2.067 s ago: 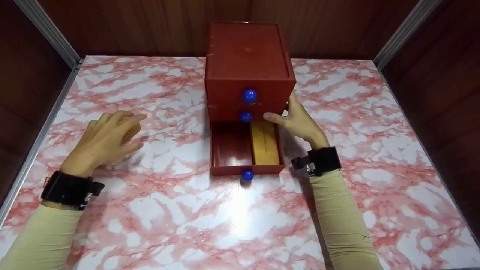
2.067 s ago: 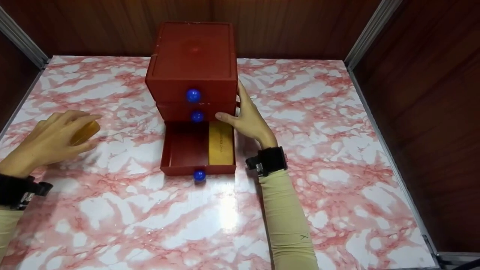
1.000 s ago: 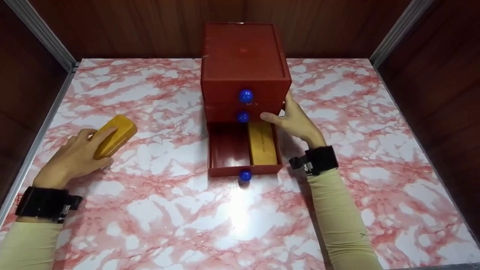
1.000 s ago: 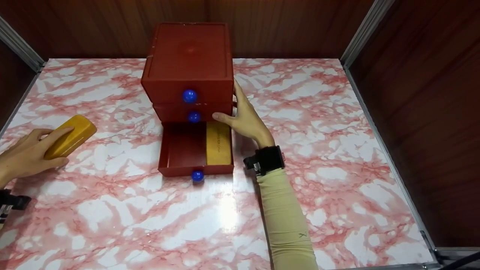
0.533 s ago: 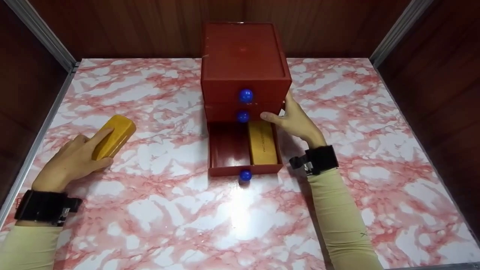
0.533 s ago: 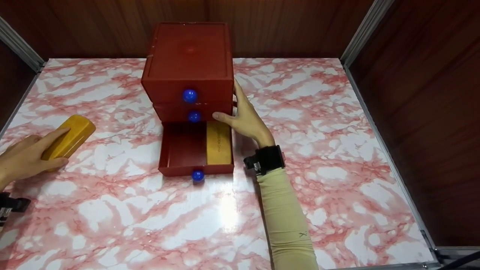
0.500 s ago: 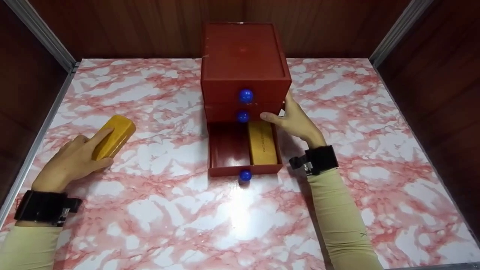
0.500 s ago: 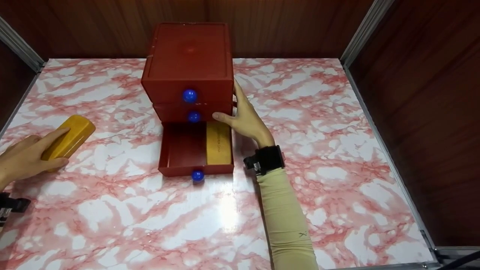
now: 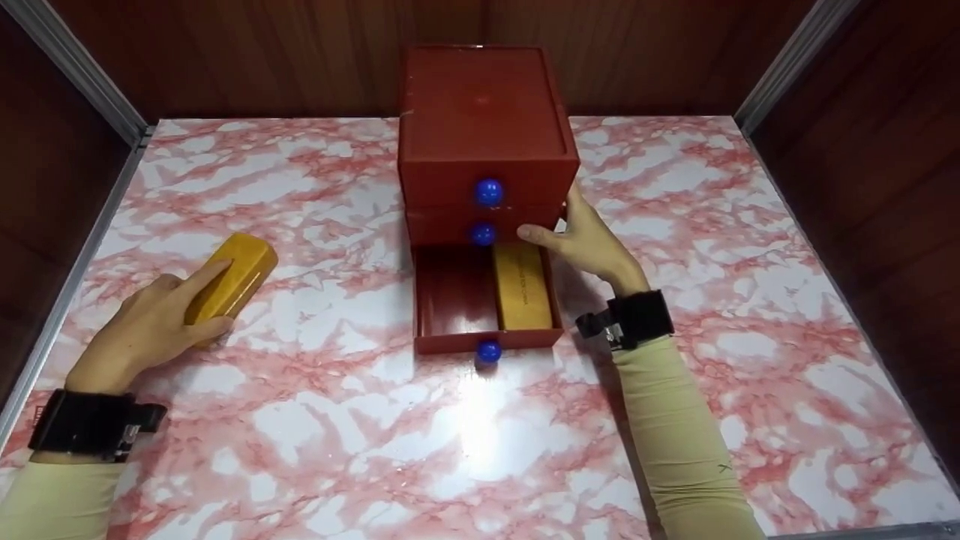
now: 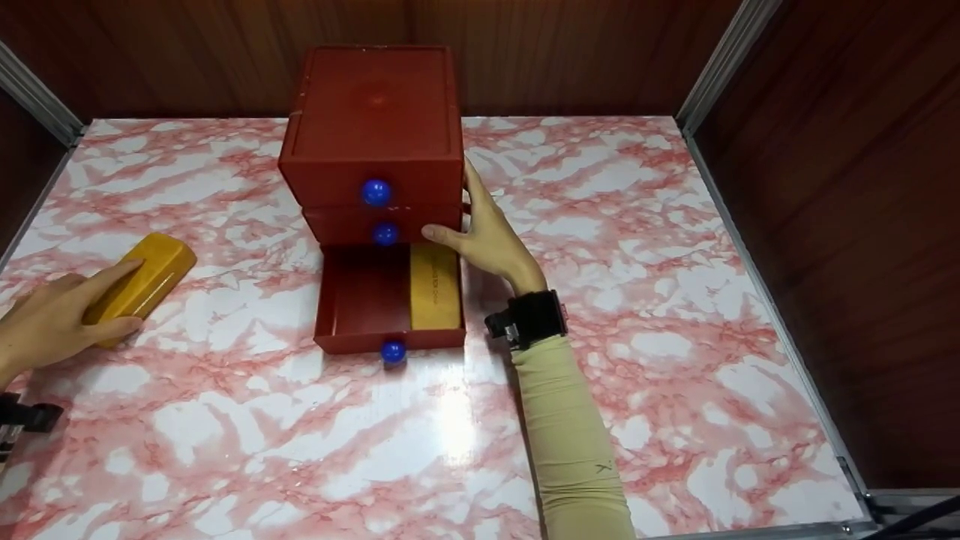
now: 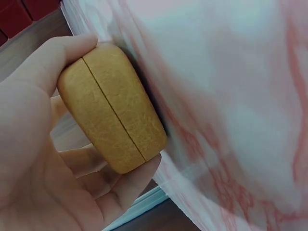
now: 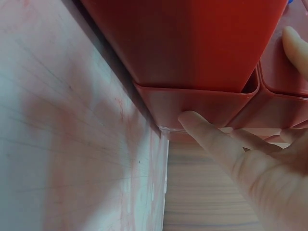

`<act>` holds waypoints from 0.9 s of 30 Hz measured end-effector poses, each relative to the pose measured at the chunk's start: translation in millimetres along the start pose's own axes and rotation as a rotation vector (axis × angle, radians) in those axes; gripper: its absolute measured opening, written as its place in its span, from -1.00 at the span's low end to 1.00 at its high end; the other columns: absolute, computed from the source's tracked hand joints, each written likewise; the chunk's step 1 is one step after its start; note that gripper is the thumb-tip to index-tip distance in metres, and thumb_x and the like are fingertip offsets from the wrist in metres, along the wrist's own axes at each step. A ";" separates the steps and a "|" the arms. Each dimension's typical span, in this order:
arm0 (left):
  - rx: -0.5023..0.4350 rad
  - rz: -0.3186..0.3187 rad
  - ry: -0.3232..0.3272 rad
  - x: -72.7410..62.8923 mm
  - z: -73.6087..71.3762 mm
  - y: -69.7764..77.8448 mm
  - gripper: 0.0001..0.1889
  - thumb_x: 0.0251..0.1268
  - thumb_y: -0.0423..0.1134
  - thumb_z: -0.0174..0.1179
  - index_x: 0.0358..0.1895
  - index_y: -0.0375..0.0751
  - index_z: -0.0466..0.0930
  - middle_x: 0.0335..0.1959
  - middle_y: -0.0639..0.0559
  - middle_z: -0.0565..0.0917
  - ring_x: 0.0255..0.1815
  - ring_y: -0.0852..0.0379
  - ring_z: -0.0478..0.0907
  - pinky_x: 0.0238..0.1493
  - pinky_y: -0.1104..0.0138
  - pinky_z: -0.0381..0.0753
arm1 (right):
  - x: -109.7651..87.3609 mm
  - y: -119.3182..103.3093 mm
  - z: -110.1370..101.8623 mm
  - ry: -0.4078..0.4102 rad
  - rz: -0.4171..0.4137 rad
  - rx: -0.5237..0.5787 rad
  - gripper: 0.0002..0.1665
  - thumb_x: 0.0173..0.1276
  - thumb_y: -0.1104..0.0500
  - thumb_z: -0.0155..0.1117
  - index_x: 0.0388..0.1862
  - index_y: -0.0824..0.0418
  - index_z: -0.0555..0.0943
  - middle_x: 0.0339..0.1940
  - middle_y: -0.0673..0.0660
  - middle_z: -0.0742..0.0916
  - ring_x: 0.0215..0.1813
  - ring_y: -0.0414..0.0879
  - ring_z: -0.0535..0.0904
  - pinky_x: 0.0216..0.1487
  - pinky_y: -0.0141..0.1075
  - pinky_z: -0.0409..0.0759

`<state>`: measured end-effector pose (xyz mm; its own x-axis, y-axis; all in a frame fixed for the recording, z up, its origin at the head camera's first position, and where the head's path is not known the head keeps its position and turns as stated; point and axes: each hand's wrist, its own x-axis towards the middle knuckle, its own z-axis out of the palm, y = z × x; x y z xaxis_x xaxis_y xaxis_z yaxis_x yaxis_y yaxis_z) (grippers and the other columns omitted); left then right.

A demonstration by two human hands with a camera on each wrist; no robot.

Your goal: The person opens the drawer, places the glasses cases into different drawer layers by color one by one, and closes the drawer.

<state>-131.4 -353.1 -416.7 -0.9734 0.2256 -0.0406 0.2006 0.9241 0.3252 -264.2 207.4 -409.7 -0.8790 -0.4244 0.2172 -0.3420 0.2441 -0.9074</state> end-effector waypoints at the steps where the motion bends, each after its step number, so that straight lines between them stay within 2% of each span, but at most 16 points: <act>1: 0.000 0.006 0.007 -0.2 0.3 1.0 -0.03 0.41 0.02 0.43 0.74 -0.01 0.07 -0.05 -0.44 0.49 -0.24 -0.21 0.48 -0.28 -0.02 0.49 | 0.0 0.3 0.1 0.001 0.000 -0.003 0.16 0.42 0.13 0.54 0.76 -0.04 0.00 0.60 0.07 0.43 0.51 0.01 0.46 0.55 -0.01 0.35; 6: 0.017 0.032 0.026 -0.2 0.6 6.7 -0.07 0.40 0.01 0.43 0.72 -0.07 0.13 -0.05 -0.46 0.51 -0.24 -0.20 0.49 -0.27 -0.01 0.49 | -0.1 0.7 -0.2 0.005 0.003 -0.006 0.11 0.42 0.13 0.54 0.73 -0.01 0.06 0.56 0.09 0.48 0.49 0.02 0.49 0.56 -0.01 0.33; 13: 0.028 0.045 0.023 -1.7 -2.1 18.0 -0.08 0.44 -0.01 0.40 0.73 -0.06 0.10 0.06 -0.56 0.51 -0.16 -0.33 0.55 -0.18 -0.18 0.57 | 0.2 0.9 0.0 0.003 -0.004 -0.003 0.09 0.43 0.14 0.53 0.73 0.00 0.06 0.57 0.10 0.48 0.51 0.02 0.47 0.58 -0.01 0.32; 22: 0.036 0.115 0.095 -5.2 -7.0 38.4 -0.09 0.37 -0.08 0.47 0.70 -0.02 0.19 0.03 -0.51 0.54 -0.20 -0.28 0.57 -0.22 -0.17 0.62 | 0.1 1.5 0.1 0.010 0.008 0.002 0.09 0.42 0.14 0.53 0.73 0.01 0.07 0.57 0.10 0.47 0.52 0.03 0.45 0.58 0.00 0.33; 27: 0.039 0.128 0.100 -6.0 -10.5 53.0 -0.09 0.36 -0.03 0.49 0.70 0.01 0.21 0.03 -0.50 0.54 -0.22 -0.26 0.56 -0.25 -0.12 0.63 | 0.7 1.0 0.4 0.007 0.008 -0.001 0.09 0.43 0.14 0.53 0.73 0.00 0.06 0.59 0.11 0.46 0.54 0.03 0.43 0.59 0.00 0.30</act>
<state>-116.1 -308.8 -389.3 -0.9453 0.3123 0.0941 0.3262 0.9016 0.2842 -265.0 206.9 -410.6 -0.8838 -0.4169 0.2126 -0.3357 0.2483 -0.9087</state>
